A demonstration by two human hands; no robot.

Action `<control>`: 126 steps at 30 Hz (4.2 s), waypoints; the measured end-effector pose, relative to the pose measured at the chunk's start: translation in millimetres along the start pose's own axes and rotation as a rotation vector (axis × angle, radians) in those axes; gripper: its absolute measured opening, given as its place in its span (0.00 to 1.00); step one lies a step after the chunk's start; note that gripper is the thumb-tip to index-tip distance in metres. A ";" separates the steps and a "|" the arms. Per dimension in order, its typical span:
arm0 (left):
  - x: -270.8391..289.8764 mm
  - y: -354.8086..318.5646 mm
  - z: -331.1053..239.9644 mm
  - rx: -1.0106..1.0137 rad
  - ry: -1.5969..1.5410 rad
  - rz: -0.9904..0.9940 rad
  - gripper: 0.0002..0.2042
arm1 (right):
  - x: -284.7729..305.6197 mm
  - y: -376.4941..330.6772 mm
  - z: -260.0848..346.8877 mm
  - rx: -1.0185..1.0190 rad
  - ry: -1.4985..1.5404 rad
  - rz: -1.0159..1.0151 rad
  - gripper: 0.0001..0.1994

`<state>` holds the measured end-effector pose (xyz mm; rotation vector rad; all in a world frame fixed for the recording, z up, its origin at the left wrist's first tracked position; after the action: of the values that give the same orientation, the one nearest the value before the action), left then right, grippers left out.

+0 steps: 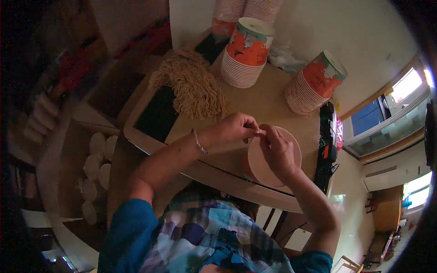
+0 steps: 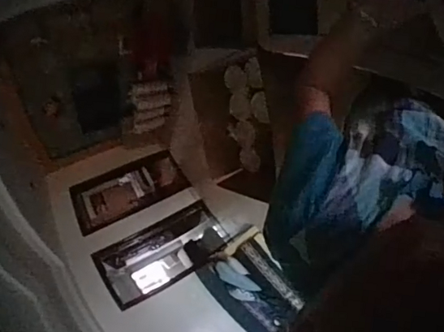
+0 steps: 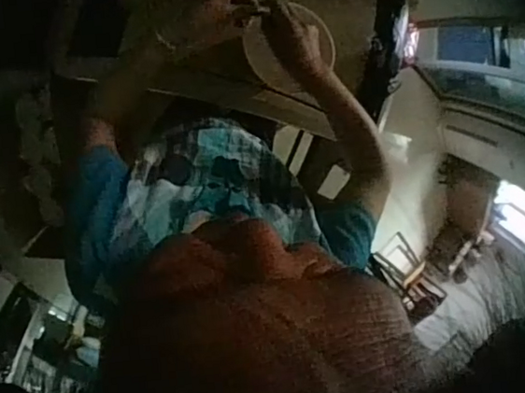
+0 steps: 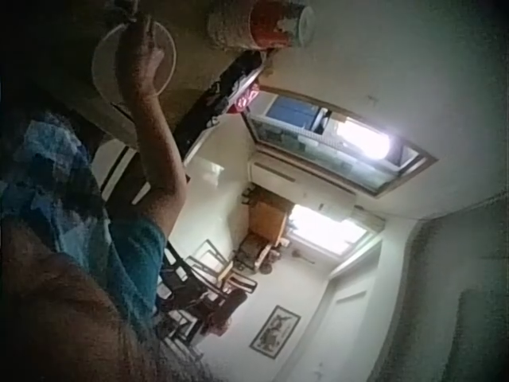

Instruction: Attaching string handles to the rims of large paper buckets.

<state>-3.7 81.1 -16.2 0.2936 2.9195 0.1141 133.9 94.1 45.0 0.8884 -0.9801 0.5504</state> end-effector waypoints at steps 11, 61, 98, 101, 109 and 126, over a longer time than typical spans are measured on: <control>2.7 3.2 1.3 0.124 0.017 0.003 0.07 | 3.3 3.1 3.2 0.109 -0.085 -0.063 0.06; -25.9 -28.5 -31.5 -0.432 0.636 -0.331 0.08 | -23.1 1.1 -24.3 -0.558 0.951 0.402 0.05; -1.3 -4.0 -21.4 -0.006 0.193 0.066 0.06 | -5.2 5.7 -13.6 -0.192 0.264 0.034 0.04; 0.2 -2.2 -15.6 -0.008 0.063 0.104 0.06 | -5.6 3.6 -16.6 -0.269 0.278 0.014 0.05; 3.2 -4.6 0.6 0.050 -0.125 0.115 0.07 | -2.9 -4.7 -14.0 -0.213 0.269 0.116 0.04; -2.5 -7.3 -9.5 -0.023 0.108 0.014 0.05 | -3.4 -3.6 -5.1 -0.241 0.245 0.033 0.04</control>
<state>-4.6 73.0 -7.1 0.3132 3.0212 0.1706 137.4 96.4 39.3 0.5752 -0.8188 0.5421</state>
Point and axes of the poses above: each hand's wrist, its own y-axis towards the middle knuckle, its own x-axis out of the back of the hand, z = x × y, the point moved 6 cm from there along y, towards the middle knuckle, and after that the axes turned 13 degrees about -y, right-handed, at the moved point
